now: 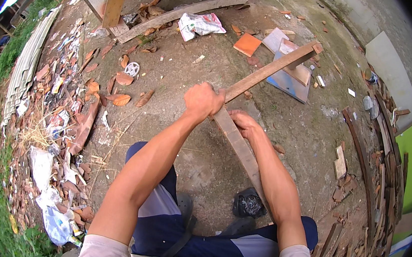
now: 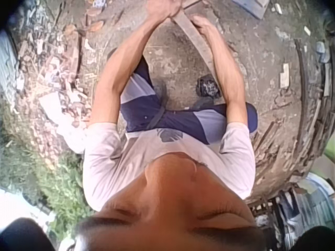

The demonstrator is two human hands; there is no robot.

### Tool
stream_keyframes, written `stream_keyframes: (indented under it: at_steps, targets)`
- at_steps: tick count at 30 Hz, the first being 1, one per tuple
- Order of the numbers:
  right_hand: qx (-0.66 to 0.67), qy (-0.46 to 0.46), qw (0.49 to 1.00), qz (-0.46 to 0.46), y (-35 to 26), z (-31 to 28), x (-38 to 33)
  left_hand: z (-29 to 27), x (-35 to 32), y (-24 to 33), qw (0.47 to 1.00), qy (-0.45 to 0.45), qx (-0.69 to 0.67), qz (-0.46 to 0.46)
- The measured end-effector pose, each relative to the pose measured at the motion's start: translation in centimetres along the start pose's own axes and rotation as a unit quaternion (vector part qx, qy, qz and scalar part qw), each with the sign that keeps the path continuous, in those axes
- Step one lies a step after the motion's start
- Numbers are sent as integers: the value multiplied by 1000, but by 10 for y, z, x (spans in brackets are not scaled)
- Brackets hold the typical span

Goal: The person sits on the ground and assembles a wooden frame by joining planks with nails. They use a hammer to drive nails into the wood, securing the pieces together. The person adjusts the frame and continues hammering to complete the assembly.

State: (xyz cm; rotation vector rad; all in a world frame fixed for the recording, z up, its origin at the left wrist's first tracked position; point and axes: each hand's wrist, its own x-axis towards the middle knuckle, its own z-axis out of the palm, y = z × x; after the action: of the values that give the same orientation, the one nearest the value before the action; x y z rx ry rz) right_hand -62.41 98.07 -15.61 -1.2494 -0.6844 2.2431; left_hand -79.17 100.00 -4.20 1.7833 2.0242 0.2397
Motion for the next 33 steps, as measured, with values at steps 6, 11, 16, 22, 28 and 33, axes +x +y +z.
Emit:
stream_keyframes:
  at_steps: [6, 11, 16, 22, 28, 33]
  targets:
    - [41, 62, 995, -62, 2, 0, 0, 1, -1, 1, 1000, 3, 0, 2]
    - [103, 132, 981, -101, -9, 0, -13, 1, 2, 0, 1000, -3, -1, 0]
    - [60, 107, 981, -151, -49, -28, -28, 1, 2, 0, 1000, 0, 2, 1]
    - [-137, 129, 982, -32, -20, 1, -10, 1, 1, 4, 1000, -1, 11, -16]
    - [-25, 24, 999, -10, -1, -4, 7, 0, -1, 1, 1000, 1, 5, -10]
    - [26, -7, 1000, -5, -1, -4, 3, 0, -1, 2, 1000, -1, -1, -4]
